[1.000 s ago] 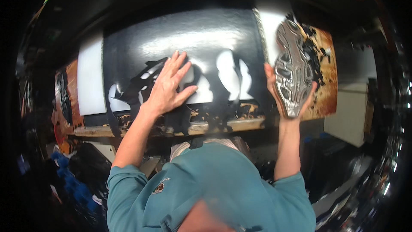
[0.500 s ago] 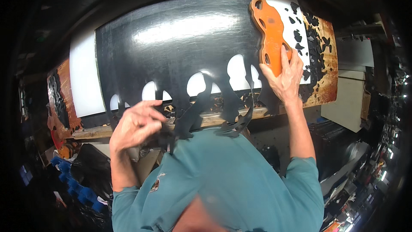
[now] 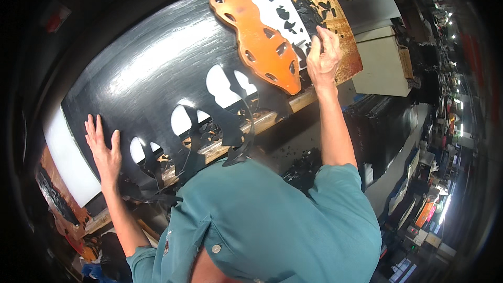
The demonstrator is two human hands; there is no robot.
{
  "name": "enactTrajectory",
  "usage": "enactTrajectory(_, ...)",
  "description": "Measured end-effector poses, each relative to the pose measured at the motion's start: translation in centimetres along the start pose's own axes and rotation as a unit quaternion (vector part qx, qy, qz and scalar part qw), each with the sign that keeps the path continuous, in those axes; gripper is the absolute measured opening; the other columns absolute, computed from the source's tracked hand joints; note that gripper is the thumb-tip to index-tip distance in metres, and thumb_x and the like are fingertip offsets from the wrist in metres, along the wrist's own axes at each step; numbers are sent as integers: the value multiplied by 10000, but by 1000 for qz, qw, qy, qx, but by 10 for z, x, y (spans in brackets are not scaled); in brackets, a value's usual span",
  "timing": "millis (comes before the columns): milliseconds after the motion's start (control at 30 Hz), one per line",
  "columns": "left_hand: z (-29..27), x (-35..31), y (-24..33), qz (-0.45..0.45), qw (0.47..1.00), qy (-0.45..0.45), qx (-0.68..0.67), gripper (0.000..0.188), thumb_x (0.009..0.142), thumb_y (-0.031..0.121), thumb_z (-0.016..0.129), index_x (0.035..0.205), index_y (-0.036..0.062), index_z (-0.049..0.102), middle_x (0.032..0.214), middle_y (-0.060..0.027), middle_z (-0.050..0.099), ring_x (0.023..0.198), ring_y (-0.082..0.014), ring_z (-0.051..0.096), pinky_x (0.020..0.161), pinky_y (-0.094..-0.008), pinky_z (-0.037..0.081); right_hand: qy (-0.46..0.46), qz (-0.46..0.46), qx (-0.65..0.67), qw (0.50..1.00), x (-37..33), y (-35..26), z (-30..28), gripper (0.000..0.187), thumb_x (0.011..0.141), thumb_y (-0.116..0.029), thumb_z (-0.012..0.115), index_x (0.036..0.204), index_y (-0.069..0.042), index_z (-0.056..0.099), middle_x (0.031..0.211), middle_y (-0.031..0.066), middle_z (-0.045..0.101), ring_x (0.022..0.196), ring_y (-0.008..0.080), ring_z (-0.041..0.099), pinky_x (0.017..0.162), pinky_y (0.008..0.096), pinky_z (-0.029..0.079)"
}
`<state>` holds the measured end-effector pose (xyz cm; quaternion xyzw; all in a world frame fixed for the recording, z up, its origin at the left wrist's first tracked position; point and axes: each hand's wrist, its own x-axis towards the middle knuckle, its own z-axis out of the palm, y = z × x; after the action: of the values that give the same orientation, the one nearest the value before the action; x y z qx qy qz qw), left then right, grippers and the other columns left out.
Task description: The person applies black vinyl cutouts to a large black sheet on a light table, using a wooden squeegee to press the material flat. They peel away excess vinyl, reposition pieces, and smooth the surface repeatedly. The person also handles a large black sheet, folding and unfolding it on the table.
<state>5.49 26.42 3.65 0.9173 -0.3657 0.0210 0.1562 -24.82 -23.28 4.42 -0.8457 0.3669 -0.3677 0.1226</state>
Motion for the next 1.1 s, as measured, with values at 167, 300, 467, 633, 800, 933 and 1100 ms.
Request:
enactTrajectory(167,24,-4,-7,32,995,84,41,562,1055,168,631,1587,99,466,1686,-152,388,1588,-375,303,1282,-564,234,-281,-52,12,958,-26,-40,-8,998,849,-434,859,1586,45,387,1577,324,410,1465,455,430,1220,506,374)
enactTrajectory(300,21,-2,-14,-20,992,109,-56,407,1068,65,564,1471,14,577,1602,-171,507,1544,-366,395,1285,-463,276,-315,-134,-123,932,-35,-48,9,1309,683,-633,917,1643,6,295,1610,396,285,1479,564,329,1217,611,335)
enactTrajectory(467,7,-9,-43,-47,990,118,57,487,1012,172,712,1464,39,590,1602,-174,504,1539,-419,386,1268,-507,303,-291,-164,-67,940,-24,-37,19,1220,652,-538,951,1614,-27,400,1589,350,344,1454,513,375,1214,576,338)
enactTrajectory(633,3,-12,-64,-74,985,155,1,446,1010,119,686,1436,8,619,1592,-216,503,1507,-417,434,1247,-503,357,-319,-66,-4,946,-8,-63,1,1081,629,-385,964,1569,-100,513,1582,293,427,1459,427,428,1227,499,359)
enactTrajectory(800,13,-3,-62,-71,975,208,-30,434,1009,-38,563,1443,-29,576,1531,-241,552,1472,-433,473,1235,-495,378,-371,-42,192,907,0,-124,-26,1084,650,-404,936,1530,63,510,1546,246,502,1443,348,495,1233,470,347)
enactTrajectory(933,12,5,-58,-68,976,208,-18,460,1009,-52,552,1468,-19,555,1526,-231,558,1469,-423,480,1237,-499,378,-382,-175,215,882,-16,-193,15,1104,611,-440,954,1531,7,540,1570,294,447,1453,411,471,1207,505,381)
enactTrajectory(1100,7,8,-53,-80,975,206,-29,485,998,-47,563,1481,-25,533,1530,-233,551,1467,-421,482,1239,-525,367,-395,-310,240,831,-35,-283,95,1065,550,-368,965,1487,-27,592,1548,302,438,1363,459,480,1144,548,425)
